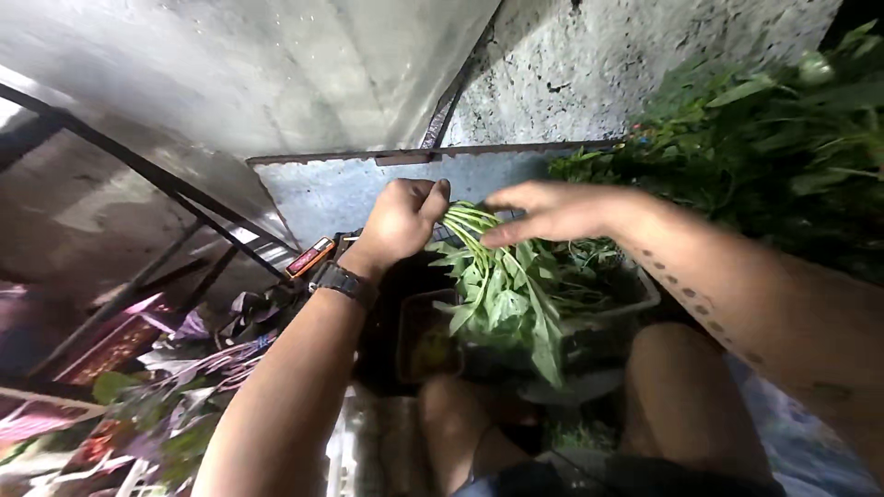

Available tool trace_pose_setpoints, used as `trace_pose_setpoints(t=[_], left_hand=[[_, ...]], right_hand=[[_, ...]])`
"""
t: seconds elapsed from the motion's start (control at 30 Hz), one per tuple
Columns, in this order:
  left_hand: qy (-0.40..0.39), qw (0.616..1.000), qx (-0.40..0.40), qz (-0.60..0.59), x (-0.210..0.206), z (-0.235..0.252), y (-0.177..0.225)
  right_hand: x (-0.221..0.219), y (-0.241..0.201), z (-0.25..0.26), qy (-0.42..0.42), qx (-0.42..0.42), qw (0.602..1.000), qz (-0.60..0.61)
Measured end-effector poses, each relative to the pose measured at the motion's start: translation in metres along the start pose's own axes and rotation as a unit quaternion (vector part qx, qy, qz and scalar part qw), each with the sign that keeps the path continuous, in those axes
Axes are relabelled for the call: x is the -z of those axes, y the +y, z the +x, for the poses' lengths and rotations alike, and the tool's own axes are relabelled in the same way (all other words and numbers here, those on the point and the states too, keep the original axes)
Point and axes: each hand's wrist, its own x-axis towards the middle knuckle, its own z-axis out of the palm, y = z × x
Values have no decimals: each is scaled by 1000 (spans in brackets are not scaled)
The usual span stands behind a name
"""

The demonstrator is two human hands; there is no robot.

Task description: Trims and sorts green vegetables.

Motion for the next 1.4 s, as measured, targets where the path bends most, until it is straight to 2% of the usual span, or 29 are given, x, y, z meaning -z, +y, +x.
trace_pose_setpoints(t=[0.13,0.23,0.43,0.53,0.67,0.77,0.83,0.9,0.93,1.0,1.07,1.13,1.17,1.23,1.3,1.4], left_hand=[[28,995,-85,35,-4,1,17],[34,995,-81,54,2,-2,15],[4,990,-16,140,4,-6,13],[-13,994,25,103,4,-2,20],[-33,998,-36,41,0,-1,25],[-26,993,-87,78,-7,1,19],[-22,990,-102,92,-16,1,10],[-27,995,-78,54,-28,2,1],[-7,998,-56,11,-34,3,-5],[80,991,-7,-106,-33,3,-18],[202,959,7,-197,-30,2,-29],[228,947,-8,-224,-35,-6,-27],[204,958,-25,-198,-40,-11,-21],[138,985,-74,-70,-50,-23,-7],[91,987,-114,71,-52,-27,-2],[31,981,-131,142,-51,-29,-3]], right_hand=[[-11,-24,22,-48,6,991,122],[-19,-29,23,-44,3,976,212],[-39,-17,23,-40,8,964,264],[-35,-12,24,-57,12,956,287],[-12,-10,25,-146,10,944,295],[-17,-11,21,-126,1,958,257],[-33,-2,16,-71,-15,967,244],[-44,15,12,-29,-34,982,181],[-50,23,10,11,-45,994,104],[-60,33,4,85,-69,991,-73],[-68,43,-3,127,-52,977,-164],[-71,54,-9,151,-11,962,-229],[-71,56,-12,157,6,951,-267],[-69,60,-16,173,50,923,-339],[-65,62,-17,187,86,894,-397],[-57,63,-20,182,106,871,-443]])
